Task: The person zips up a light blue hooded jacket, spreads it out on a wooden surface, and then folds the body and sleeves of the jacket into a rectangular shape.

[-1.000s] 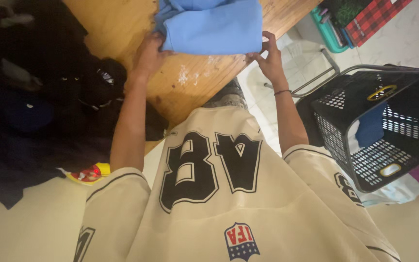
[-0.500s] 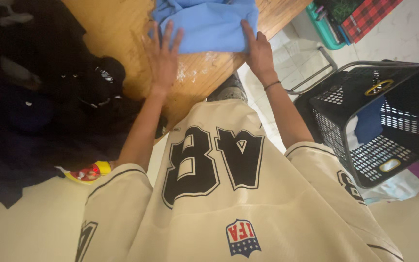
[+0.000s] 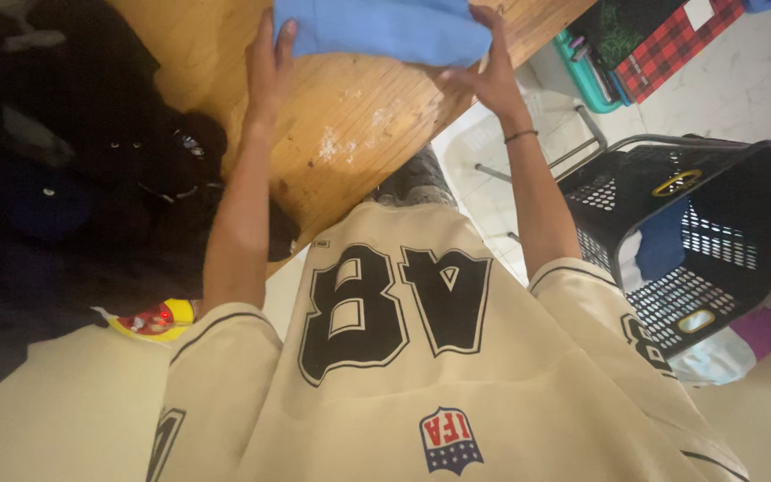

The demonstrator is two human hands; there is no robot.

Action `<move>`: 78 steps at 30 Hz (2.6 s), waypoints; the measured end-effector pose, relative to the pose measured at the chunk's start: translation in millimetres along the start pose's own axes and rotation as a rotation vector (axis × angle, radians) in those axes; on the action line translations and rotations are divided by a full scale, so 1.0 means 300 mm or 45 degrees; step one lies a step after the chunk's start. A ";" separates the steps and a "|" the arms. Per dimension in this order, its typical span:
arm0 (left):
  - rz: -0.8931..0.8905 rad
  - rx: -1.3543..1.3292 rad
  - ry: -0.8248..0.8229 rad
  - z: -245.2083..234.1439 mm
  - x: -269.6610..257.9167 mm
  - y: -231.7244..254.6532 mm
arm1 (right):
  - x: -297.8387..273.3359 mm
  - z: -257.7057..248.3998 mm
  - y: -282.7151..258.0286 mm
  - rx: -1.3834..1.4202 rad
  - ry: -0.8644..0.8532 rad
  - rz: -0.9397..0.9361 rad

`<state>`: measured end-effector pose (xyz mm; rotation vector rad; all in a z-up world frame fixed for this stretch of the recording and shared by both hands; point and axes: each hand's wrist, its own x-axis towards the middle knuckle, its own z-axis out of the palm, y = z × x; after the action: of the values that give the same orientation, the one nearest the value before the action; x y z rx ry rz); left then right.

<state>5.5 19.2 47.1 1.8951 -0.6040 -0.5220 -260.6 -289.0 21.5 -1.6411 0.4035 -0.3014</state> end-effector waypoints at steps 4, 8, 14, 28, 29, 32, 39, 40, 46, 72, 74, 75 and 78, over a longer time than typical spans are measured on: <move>0.039 0.328 0.145 0.082 0.005 -0.110 | 0.034 0.003 0.013 -0.601 0.051 -0.182; 0.309 0.715 0.424 0.089 -0.009 -0.056 | 0.027 -0.032 -0.055 -0.170 0.056 -0.130; -0.234 0.193 0.310 0.062 0.050 0.174 | 0.114 -0.026 -0.090 -0.495 0.112 0.042; -0.060 0.088 0.399 0.071 0.200 0.128 | 0.347 -0.120 -0.164 -0.305 -0.230 -0.075; -0.105 0.029 0.385 0.079 0.203 0.128 | 0.361 -0.117 -0.151 -0.303 -0.242 -0.072; -0.117 0.025 0.420 0.091 0.247 0.094 | 0.434 -0.103 -0.079 -0.273 -0.061 0.032; -0.568 0.175 0.367 0.095 0.365 0.012 | 0.589 -0.062 0.076 -0.335 -0.055 0.268; -0.569 0.173 0.362 0.087 0.365 0.014 | 0.587 -0.064 0.074 -0.286 -0.017 0.341; -0.207 -0.659 -0.125 0.064 0.323 -0.031 | 0.424 -0.081 0.007 0.057 -0.028 -0.088; 0.241 0.910 0.199 0.338 0.319 0.234 | 0.549 0.164 -0.105 -1.425 0.208 -0.103; 0.232 0.939 0.158 0.359 0.333 0.244 | 0.575 0.143 -0.097 -1.417 0.145 -0.031; 0.168 0.936 0.123 0.361 0.342 0.238 | 0.590 0.143 -0.090 -1.388 0.119 0.015; 0.129 0.912 0.076 0.346 0.365 0.197 | 0.625 0.142 -0.074 -1.329 0.096 0.096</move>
<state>17.9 -142.3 54.0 2.5181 -0.9254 -0.1832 -71.8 -329.8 31.2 -2.6243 0.7526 -0.0811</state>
